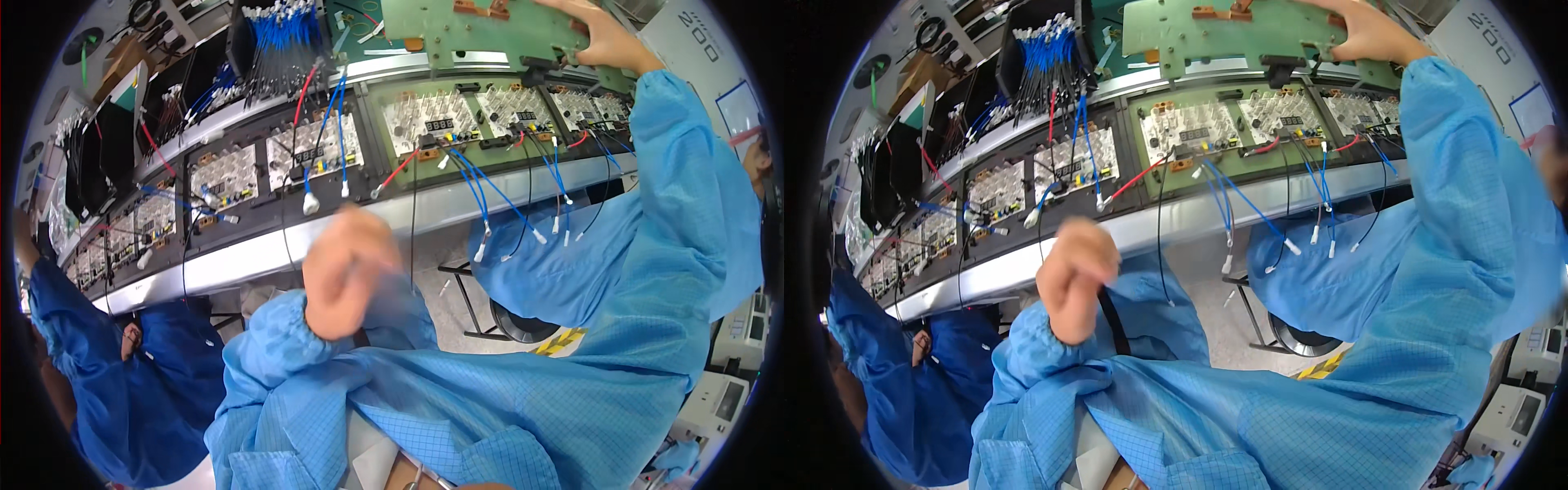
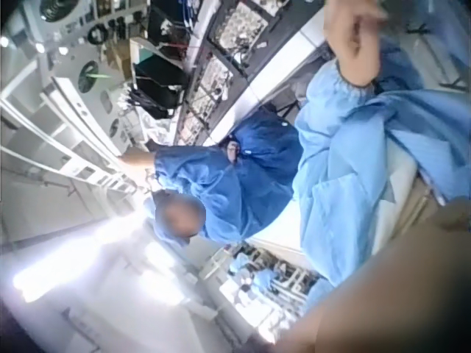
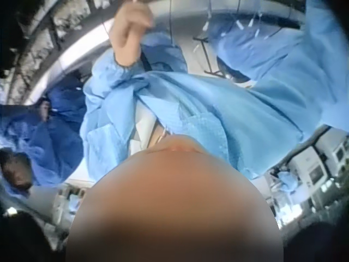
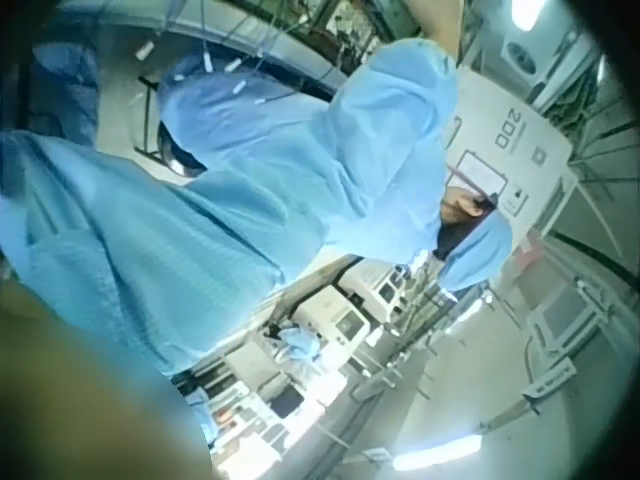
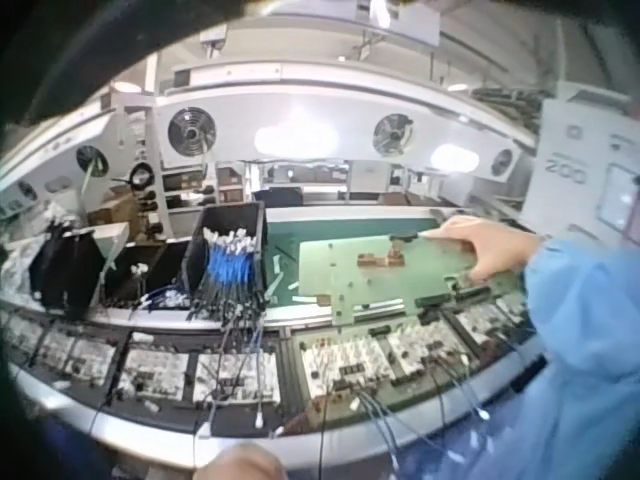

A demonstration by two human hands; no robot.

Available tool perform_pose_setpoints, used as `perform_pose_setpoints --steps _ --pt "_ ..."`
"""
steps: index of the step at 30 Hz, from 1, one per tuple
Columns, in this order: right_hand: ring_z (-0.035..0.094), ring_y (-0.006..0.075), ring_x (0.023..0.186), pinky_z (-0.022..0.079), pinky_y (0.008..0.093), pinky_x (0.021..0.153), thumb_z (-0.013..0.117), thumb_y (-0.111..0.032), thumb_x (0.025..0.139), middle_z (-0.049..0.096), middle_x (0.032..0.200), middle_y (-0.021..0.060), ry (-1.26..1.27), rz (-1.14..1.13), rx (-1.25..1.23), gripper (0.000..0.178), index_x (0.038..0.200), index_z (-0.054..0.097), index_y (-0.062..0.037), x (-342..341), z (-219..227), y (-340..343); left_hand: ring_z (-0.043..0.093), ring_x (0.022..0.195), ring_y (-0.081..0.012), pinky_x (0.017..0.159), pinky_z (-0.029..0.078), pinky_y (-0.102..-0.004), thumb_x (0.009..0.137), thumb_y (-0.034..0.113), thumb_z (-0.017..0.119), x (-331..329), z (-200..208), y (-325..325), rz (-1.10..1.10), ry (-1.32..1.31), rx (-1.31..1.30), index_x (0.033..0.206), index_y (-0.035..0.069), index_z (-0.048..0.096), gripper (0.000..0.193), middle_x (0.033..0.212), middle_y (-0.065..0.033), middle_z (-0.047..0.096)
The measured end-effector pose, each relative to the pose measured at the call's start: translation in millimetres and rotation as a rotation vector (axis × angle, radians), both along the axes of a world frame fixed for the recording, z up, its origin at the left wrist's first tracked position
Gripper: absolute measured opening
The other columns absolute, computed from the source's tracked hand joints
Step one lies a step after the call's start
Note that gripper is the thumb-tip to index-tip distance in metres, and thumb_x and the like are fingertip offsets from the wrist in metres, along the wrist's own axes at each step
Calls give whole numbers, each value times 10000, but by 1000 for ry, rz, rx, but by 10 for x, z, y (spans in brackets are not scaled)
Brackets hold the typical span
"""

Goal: Connecting wiring harnesses to circuit boards on an industrial electronics assembly line.

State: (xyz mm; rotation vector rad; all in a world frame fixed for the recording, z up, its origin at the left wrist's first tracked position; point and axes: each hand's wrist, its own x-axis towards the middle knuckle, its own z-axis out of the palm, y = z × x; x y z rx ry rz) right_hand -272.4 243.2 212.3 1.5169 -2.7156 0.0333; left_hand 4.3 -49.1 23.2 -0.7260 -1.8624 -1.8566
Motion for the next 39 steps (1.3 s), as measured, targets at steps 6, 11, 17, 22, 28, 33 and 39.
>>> perform_pose_setpoints --steps 6,11,17,22,28,33,39 --pt "498 190 1092 423 315 1004 534 18 584 501 1212 29 -241 -5 -118 898 1447 439 -208 -2 -649 75 287 1411 -246 1122 239 -420 986 251 424 77 -69 137 101 -394 423 1455 49 315 522 1504 -128 335" --pt "513 213 1168 410 365 1061 739 -44 661 522 1298 62 -421 -122 33 847 1436 458 -243 -4 -735 -114 142 1470 -235 1184 89 -416 1026 381 357 -399 -123 304 42 -366 755 1524 65 189 613 1577 -127 199" --pt "556 174 1016 425 320 948 765 -99 624 617 1185 58 -623 -128 145 832 1407 512 -219 -292 -834 -158 132 1475 -244 1186 105 -402 1026 355 394 -821 -196 293 81 -360 832 1536 80 128 638 1590 -128 158" --pt "547 188 1075 387 343 1031 741 -77 592 598 1230 50 -619 -157 178 869 1416 499 -211 -456 -872 -208 181 1461 -218 1177 137 -375 1014 245 428 -906 -194 314 116 -309 628 1518 47 208 585 1578 -109 197" --pt "563 206 1064 416 338 994 743 -142 609 611 1220 85 -636 -127 196 833 1407 512 -208 -521 -824 -195 288 1403 -182 1145 230 -331 1017 211 435 -1285 -221 289 112 -458 806 1507 33 220 564 1528 -82 294" --pt "544 210 1151 363 376 1110 724 -84 568 581 1297 65 -668 -213 244 884 1417 493 -178 -641 -811 -179 444 1285 -187 1076 346 -321 1019 199 427 -1426 -146 168 66 -487 888 1439 13 340 468 1368 -87 466" --pt "551 168 1081 417 334 982 738 -70 587 591 1284 62 -769 -248 317 890 1433 475 -148 -785 -781 -224 470 1263 -206 1071 379 -356 1016 180 423 -1474 -153 182 134 -504 819 1416 -18 354 451 1338 -120 482"
